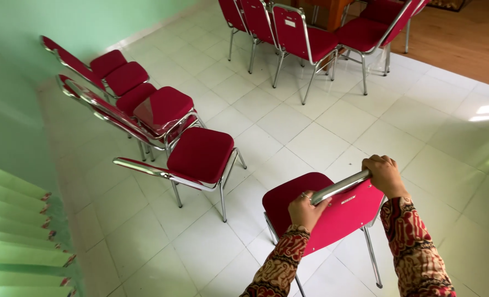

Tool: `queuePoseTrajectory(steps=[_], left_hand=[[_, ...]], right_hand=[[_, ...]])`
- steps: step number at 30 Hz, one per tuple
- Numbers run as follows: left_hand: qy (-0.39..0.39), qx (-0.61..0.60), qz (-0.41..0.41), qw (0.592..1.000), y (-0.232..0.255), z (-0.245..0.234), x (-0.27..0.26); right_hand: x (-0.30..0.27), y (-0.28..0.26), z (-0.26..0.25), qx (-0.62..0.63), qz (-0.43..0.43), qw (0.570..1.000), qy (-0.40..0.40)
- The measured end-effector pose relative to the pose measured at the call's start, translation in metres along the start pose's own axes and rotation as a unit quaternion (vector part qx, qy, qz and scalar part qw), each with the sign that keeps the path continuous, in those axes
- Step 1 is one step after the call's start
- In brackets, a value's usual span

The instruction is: The person moves several red chairs around a room with a wooden dining table and green walls. They pick up chairs one at a time and place them in different positions, including near the table and along the wall.

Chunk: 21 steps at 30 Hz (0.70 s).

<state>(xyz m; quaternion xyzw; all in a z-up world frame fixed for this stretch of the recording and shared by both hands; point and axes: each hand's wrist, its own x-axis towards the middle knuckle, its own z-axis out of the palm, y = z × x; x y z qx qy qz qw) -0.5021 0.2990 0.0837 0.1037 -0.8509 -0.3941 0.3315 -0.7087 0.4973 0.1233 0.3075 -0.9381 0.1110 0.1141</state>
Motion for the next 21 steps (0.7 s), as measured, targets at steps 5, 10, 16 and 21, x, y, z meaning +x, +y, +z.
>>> queuePoseTrajectory(steps=[5,10,16,21], left_hand=[[-0.022,-0.029,0.043,0.998,0.009,0.035,-0.019],[-0.041,-0.052,0.128,0.99,0.036,0.059,-0.038],[-0.155,-0.07,0.247,0.954,0.036,0.097,-0.031],[-0.17,-0.06,0.376,0.909,0.021,0.12,0.007]], right_hand=[[-0.024,0.029,0.002,0.003,0.019,0.999,0.04],[-0.078,0.075,-0.002,-0.029,0.077,0.994,0.066],[-0.186,0.112,-0.01,-0.016,0.15,0.989,0.006],[-0.261,0.085,-0.003,-0.049,0.167,0.98,-0.094]])
